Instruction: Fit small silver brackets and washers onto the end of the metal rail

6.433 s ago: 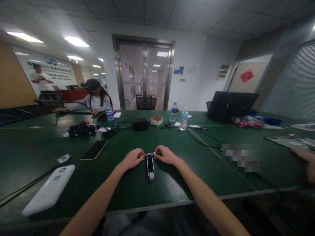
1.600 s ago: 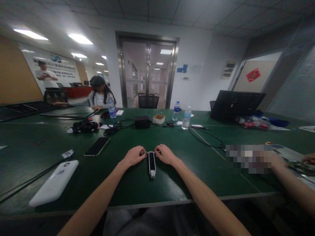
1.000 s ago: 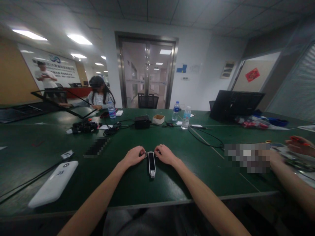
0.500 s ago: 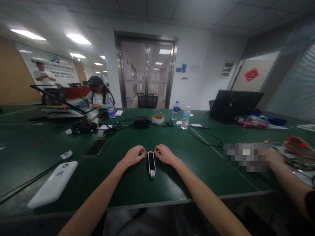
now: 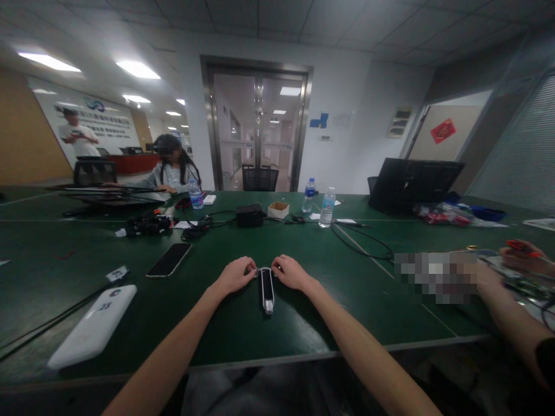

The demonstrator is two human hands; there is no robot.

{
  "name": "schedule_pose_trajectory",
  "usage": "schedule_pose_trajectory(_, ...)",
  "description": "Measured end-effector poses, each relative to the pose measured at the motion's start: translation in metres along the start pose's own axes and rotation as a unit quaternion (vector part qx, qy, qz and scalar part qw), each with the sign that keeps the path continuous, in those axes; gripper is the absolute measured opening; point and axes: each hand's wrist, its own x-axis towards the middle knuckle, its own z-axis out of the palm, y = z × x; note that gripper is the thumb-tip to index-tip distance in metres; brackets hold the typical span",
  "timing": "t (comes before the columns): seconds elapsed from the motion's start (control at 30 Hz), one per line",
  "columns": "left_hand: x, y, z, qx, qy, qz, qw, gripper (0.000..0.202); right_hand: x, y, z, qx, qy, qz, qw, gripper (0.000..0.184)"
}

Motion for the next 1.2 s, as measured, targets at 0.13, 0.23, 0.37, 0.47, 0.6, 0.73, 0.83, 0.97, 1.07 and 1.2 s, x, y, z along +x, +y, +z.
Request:
schedule_pose_trajectory(0.13, 0.0007, -0.0037, 0.0018, -0.002, -0.007, 0.000, 1.000, 0.015, -0.0013, -0.0030, -0.0034, 0.000, -0.002, 0.002, 1.000, 0.016)
schedule_pose_trajectory(0.23, 0.0005, -0.0053, 0.0027, -0.002, -0.012, -0.004, 1.000, 0.015, -0.0019, -0.0044, -0.0048, 0.001, -0.004, 0.001, 1.000, 0.015)
schedule_pose_trajectory(0.37, -0.0002, -0.0037, 0.0026, 0.001, -0.015, -0.006, 1.000, 0.016, -0.0026, -0.0045, -0.0051, -0.001, -0.009, 0.001, 1.000, 0.014)
schedule_pose_trajectory(0.47, -0.0002, -0.0019, 0.0020, 0.004, -0.015, -0.004, 1.000, 0.017, -0.0029, -0.0037, -0.0048, -0.005, -0.013, 0.001, 1.000, 0.013)
schedule_pose_trajectory(0.6, 0.0008, -0.0016, 0.0023, 0.007, -0.018, 0.002, 1.000, 0.017, -0.0036, -0.0022, -0.0036, -0.011, -0.018, 0.000, 1.000, 0.014)
schedule_pose_trajectory(0.73, 0.0021, -0.0017, 0.0043, 0.006, -0.023, 0.003, 1.000, 0.017, -0.0047, -0.0010, -0.0025, -0.014, -0.025, 0.002, 1.000, 0.014)
schedule_pose_trajectory(0.83, 0.0027, -0.0010, 0.0054, 0.007, -0.028, 0.001, 1.000, 0.017, -0.0048, 0.0002, -0.0020, -0.014, -0.031, 0.007, 0.999, 0.015)
schedule_pose_trajectory(0.97, 0.0025, 0.0012, 0.0042, 0.009, -0.036, 0.001, 0.999, 0.018, -0.0042, 0.0014, -0.0020, -0.019, -0.030, -0.001, 0.999, 0.015)
schedule_pose_trajectory(1.07, 0.0015, 0.0031, 0.0024, 0.011, -0.033, 0.002, 0.999, 0.017, -0.0044, 0.0010, -0.0028, -0.024, -0.029, -0.004, 0.999, 0.015)
schedule_pose_trajectory(1.2, 0.0006, 0.0042, 0.0013, 0.009, -0.023, 0.006, 1.000, 0.015, -0.0054, -0.0002, -0.0041, -0.019, -0.027, -0.004, 0.999, 0.016)
